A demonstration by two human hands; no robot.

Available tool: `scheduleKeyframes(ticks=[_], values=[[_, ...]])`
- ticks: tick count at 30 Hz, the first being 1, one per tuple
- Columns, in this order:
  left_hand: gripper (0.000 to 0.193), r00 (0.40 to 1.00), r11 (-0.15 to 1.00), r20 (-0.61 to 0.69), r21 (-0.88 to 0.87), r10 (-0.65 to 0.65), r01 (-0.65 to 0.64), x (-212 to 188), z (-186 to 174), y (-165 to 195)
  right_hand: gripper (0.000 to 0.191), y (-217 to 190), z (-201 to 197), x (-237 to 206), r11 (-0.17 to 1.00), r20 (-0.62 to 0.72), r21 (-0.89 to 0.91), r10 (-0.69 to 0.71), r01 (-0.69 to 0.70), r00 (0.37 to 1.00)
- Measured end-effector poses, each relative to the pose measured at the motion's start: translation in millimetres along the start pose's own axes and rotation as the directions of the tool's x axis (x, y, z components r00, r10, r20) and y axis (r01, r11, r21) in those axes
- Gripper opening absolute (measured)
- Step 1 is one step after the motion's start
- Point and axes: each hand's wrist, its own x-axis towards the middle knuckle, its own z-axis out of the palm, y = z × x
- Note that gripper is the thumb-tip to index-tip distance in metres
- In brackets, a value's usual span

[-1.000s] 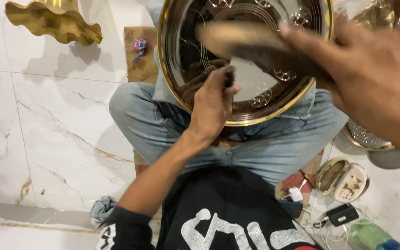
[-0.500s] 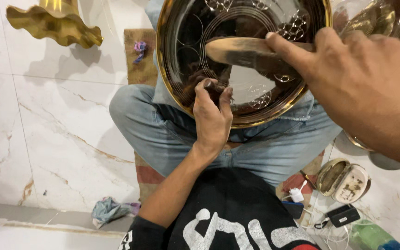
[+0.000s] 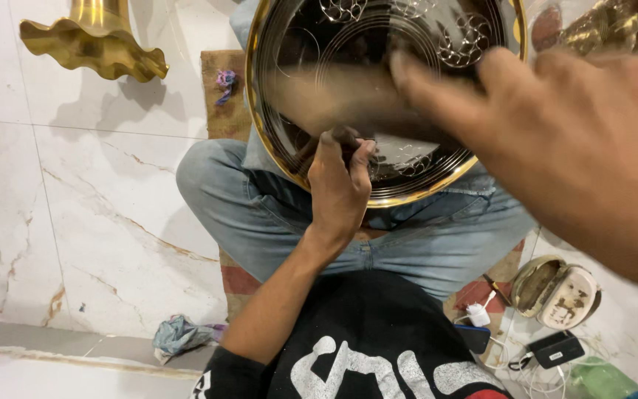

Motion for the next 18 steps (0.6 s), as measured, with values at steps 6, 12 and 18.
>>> scheduleKeyframes(ticks=[6,12,18], values=[[0.03,0.98,0.994,0.167,-0.014,0.11,-0.109,22,-7,1,0.077,11,43,-13,0.971,-0.055,0.203,0.141,-0.127,0.988],[0.034,0.877,0.963,0.413,0.005,0.243,-0.269,43,-18,4,0.066,9,82,-31,0.764,-0.158,0.617,0.354,-0.187,0.922],[0.027,0.758,0.932,0.543,-0.186,0.362,-0.312,61,-12,-5,0.058,-12,104,-52,0.631,-0.182,0.742,0.513,-0.225,0.839]])
